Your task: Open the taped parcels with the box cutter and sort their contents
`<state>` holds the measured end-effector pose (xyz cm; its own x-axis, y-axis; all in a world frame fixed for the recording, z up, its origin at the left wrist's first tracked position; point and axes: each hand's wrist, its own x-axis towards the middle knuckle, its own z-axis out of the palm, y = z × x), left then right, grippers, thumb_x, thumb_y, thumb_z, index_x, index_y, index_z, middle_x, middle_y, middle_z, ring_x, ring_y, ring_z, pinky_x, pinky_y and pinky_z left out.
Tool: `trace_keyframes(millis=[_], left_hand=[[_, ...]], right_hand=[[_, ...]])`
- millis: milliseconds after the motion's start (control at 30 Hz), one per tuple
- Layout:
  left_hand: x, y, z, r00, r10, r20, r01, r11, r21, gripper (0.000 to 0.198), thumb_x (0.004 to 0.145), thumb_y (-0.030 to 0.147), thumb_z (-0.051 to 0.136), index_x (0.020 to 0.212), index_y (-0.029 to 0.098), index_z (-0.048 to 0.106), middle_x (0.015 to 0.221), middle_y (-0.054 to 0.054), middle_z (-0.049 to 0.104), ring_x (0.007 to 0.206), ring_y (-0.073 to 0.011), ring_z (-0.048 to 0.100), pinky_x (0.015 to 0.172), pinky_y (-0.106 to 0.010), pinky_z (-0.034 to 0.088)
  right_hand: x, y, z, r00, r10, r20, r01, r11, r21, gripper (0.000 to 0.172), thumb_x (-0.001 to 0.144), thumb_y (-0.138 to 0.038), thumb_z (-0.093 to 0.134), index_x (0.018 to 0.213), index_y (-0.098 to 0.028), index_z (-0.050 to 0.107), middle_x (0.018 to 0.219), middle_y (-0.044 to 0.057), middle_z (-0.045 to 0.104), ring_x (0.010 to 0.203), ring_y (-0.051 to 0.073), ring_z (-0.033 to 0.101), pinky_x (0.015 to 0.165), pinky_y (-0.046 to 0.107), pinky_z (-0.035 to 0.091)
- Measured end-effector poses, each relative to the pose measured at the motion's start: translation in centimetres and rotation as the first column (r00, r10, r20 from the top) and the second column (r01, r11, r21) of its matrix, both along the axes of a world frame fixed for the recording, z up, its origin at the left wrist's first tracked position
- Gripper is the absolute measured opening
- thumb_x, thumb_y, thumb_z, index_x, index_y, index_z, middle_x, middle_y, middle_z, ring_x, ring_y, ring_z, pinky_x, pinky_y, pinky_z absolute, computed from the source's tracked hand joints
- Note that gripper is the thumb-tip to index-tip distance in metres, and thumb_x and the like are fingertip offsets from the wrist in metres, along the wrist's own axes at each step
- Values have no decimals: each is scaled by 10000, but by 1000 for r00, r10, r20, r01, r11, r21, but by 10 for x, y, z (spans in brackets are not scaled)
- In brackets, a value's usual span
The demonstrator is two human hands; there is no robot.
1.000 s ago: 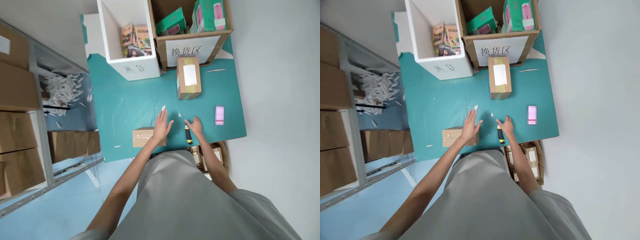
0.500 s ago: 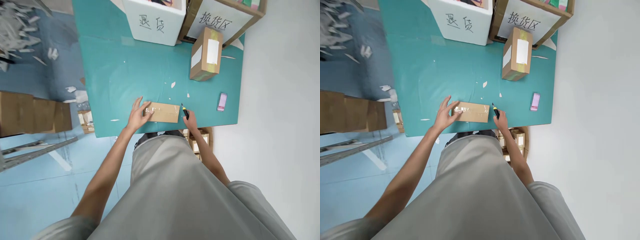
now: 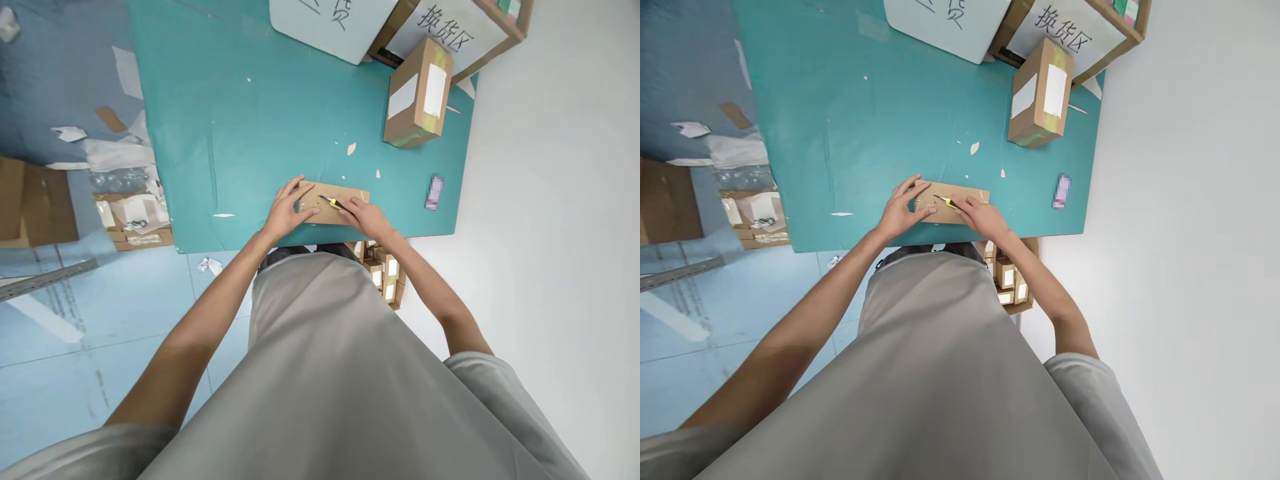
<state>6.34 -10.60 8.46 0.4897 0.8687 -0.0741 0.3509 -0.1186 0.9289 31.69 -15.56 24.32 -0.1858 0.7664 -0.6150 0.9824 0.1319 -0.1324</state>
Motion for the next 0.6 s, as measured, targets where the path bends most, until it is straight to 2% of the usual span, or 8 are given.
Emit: trace_keyframes(millis=[100, 200, 400, 600], left_hand=[[-7, 3, -6, 998, -59, 22, 60, 997, -44, 1033, 867, 967, 756, 1683, 344, 644, 1869, -148, 442, 1714, -429, 447, 1406, -609, 370], [-11, 4, -11, 996, -80, 42, 82, 995, -64, 1099, 839, 988, 762, 1706, 328, 619, 1881, -167, 414, 1724, -436, 437, 1411, -615, 362], [-8, 2, -14, 995, -63, 74, 70, 993, -93, 1104, 824, 968, 800, 1703, 325, 619, 1893, -182, 384, 1739, -449, 409, 1418, -634, 344], [-7, 4, -15, 995, -64, 73, 72, 992, -101, 1086, 831, 952, 810, 1705, 338, 616, 1885, -178, 398, 1744, -449, 399, 1423, -638, 328]], right_hand=[[-18, 13, 7, 989, 140, 54, -136, 987, -83, 627, 1256, -424, 290, 1875, -338, 336, 1526, 157, 705, 1183, 316, 752, 916, 349, 522], [-27, 23, 10, 974, 210, 85, -201, 974, -108, 631, 1255, -408, 299, 1883, -351, 302, 1563, 165, 688, 1165, 316, 756, 904, 351, 497], [-31, 31, 14, 960, 255, 114, -241, 962, -126, 626, 1255, -401, 291, 1876, -327, 324, 1594, 179, 680, 1180, 329, 762, 861, 346, 474], [-32, 32, 6, 945, 301, 126, -286, 951, -121, 621, 1257, -439, 266, 1863, -333, 349, 1599, 184, 676, 1150, 327, 769, 880, 360, 482]])
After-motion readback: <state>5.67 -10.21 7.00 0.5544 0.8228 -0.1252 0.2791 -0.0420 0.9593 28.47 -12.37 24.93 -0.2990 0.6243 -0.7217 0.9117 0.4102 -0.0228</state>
